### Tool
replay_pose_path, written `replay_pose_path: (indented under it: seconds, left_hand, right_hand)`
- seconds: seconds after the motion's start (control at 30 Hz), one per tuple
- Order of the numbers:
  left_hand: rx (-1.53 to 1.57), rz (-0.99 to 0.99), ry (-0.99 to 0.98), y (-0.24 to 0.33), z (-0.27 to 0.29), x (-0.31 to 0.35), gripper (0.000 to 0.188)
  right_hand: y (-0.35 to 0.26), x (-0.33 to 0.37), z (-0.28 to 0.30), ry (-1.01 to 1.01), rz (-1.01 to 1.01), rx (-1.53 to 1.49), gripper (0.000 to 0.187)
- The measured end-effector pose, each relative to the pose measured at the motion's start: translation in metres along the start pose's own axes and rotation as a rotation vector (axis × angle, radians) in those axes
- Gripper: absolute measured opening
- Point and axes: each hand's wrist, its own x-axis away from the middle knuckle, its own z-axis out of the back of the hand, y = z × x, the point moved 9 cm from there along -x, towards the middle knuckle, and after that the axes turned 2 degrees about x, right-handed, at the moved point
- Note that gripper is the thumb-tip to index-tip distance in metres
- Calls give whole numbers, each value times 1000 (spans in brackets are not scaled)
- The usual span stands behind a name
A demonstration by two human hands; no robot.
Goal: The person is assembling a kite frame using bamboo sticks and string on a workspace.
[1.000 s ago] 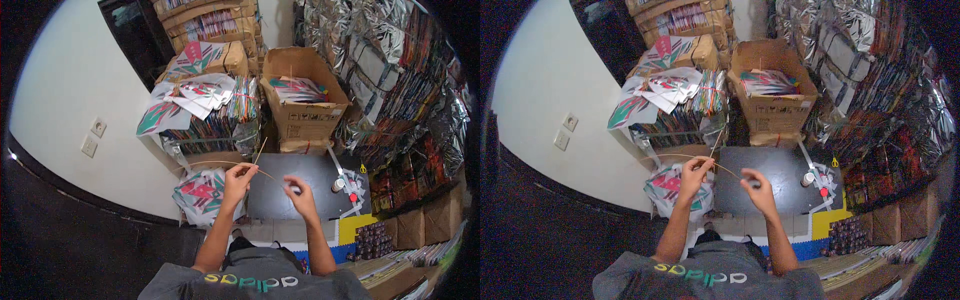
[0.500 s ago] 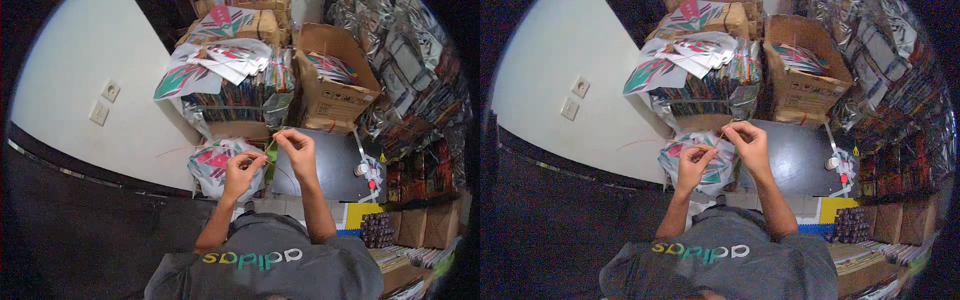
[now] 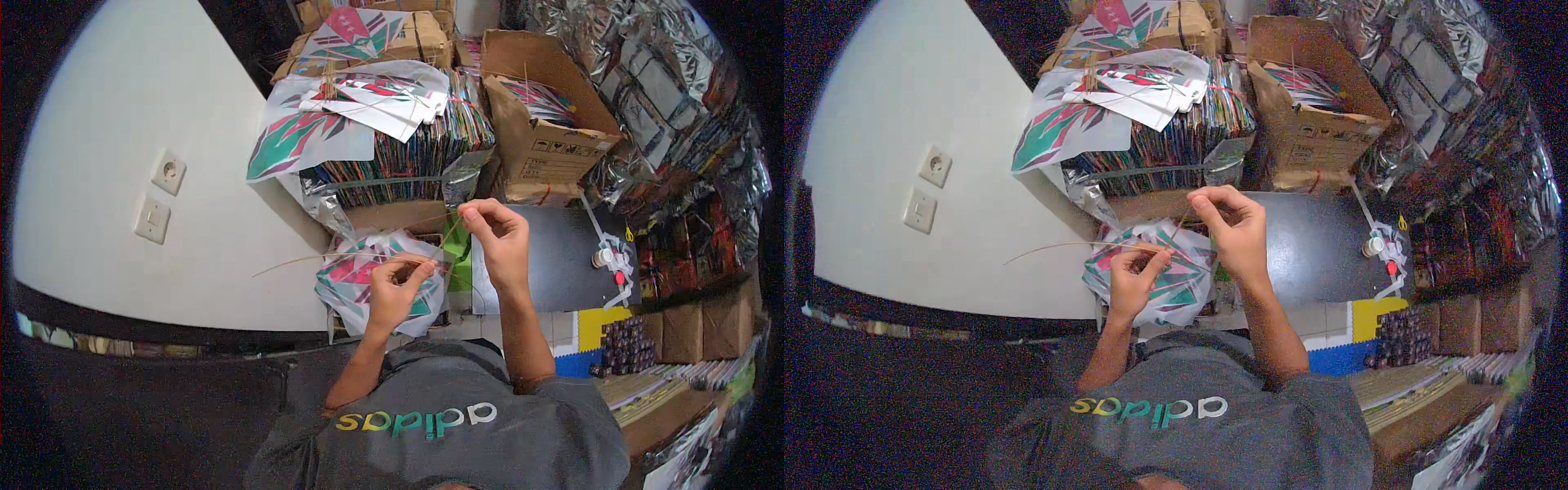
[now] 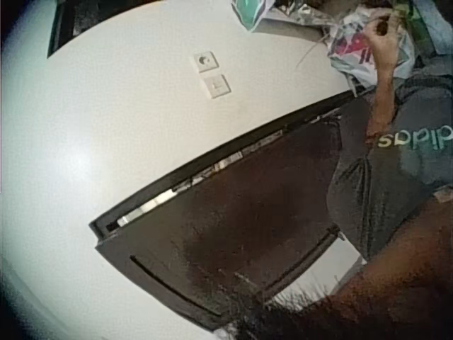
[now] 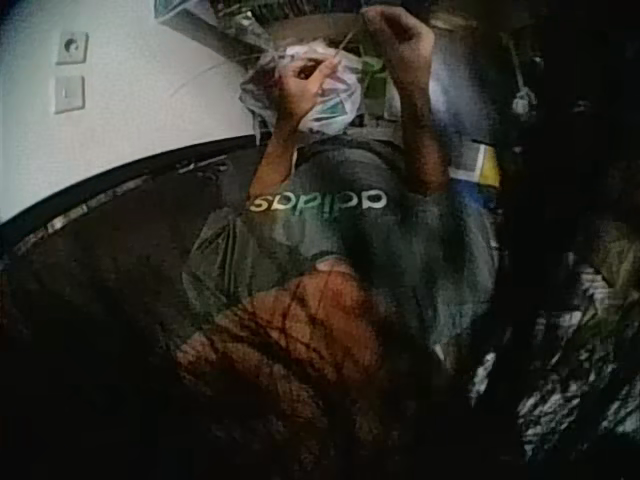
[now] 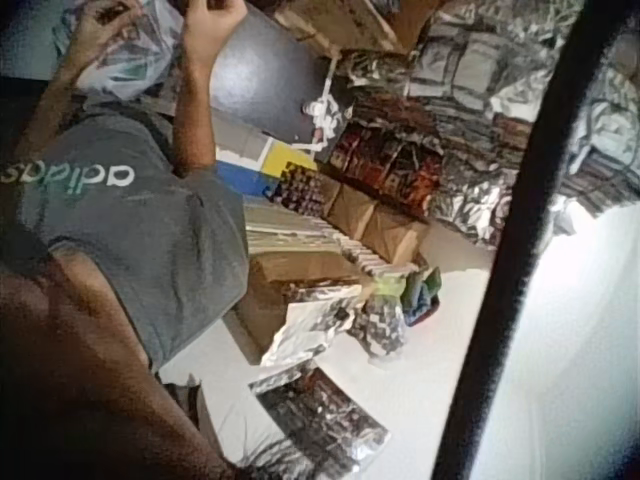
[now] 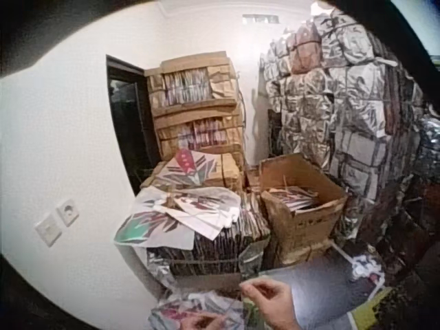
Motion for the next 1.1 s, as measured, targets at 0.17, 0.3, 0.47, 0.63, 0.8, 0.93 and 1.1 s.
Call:
replay_pose_path:
  seconds: [0.17,0.3,0.47,0.63,0.8,0.93,1.1]
  left_hand:
    - [32,111,-58,-15,13,-9,10]
    - [79,107,-118,-18,12,-14,8]
    - [109,110,-166,-20,9,-20,8]
    - [140,70,-213,-20,1,-20,8]
    - [118,82,-244,-21,-7,-18,8]
    - [133,67,-250,-15,-19,-14,8]
    - [91,36,-226,-11,-38,-9,8]
  right_hand:
    - [18,-2,-3,46,-112,23,12]
    - [12,0,-4,127,-123,60,11]
    - [13,8,-1,147,-143,64,14]
    - [7,16,4,179,-130,61,16]
    - [3,24,13,201,-136,67,16]
    - [-1,27,24,197,-134,61,17]
    - [-4,27,42,135,-174,17,16]
